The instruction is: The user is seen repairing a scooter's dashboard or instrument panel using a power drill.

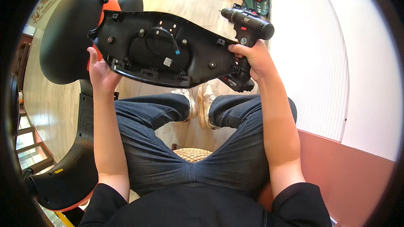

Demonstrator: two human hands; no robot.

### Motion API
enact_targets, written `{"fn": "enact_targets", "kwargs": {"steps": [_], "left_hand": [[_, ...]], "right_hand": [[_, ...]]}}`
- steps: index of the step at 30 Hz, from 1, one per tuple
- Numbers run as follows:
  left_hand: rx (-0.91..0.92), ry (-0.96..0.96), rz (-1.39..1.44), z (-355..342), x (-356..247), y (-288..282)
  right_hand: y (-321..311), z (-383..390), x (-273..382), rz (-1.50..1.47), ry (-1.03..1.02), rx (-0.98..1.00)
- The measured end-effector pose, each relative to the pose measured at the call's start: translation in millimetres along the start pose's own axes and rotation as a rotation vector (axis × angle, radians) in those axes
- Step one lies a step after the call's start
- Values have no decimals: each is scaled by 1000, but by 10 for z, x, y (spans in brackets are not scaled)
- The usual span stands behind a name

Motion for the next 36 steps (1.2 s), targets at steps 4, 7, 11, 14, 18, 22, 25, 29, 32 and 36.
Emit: {"fn": "enact_targets", "kwargs": {"steps": [4, 7, 11, 14, 18, 22, 25, 29, 32, 36], "left_hand": [[101, 123, -170, -48, 311, 78], [-286, 373, -578, -73, 434, -32], [-255, 413, -548, -167, 659, -368], [-262, 336, -484, -161, 786, -459], [-169, 214, -403, -101, 907, -656], [-337, 181, -503, -260, 945, -590], [-453, 215, -563, -321, 803, -686], [-667, 75, -836, -312, 754, -853], [-753, -213, -946, -233, 837, -1110], [-644, -403, -890, -265, 927, -1085]], "right_hand": [[119, -47, -10, -29, -43, -39], [220, -44, -127, 37, 26, -74], [258, -62, -227, 64, 64, -96], [188, -99, -285, 152, 45, -158], [36, -135, -245, 181, 115, -217], [14, -172, -209, 275, 135, -272], [-156, -185, -192, 347, 255, -214], [-44, -59, 60, 307, 227, -287], [150, 6, 46, 279, 368, -180], [443, 19, -257, 397, 493, 68]]}}
Point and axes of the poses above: each hand's wrist, its own z-axis away from the middle knuckle, its own y-axis out of the palm, x = y × z, the point moved 5 cm from there along -z, towards the middle knuckle, and after that the axes turned 6 degrees about x, right-handed, at the moved point
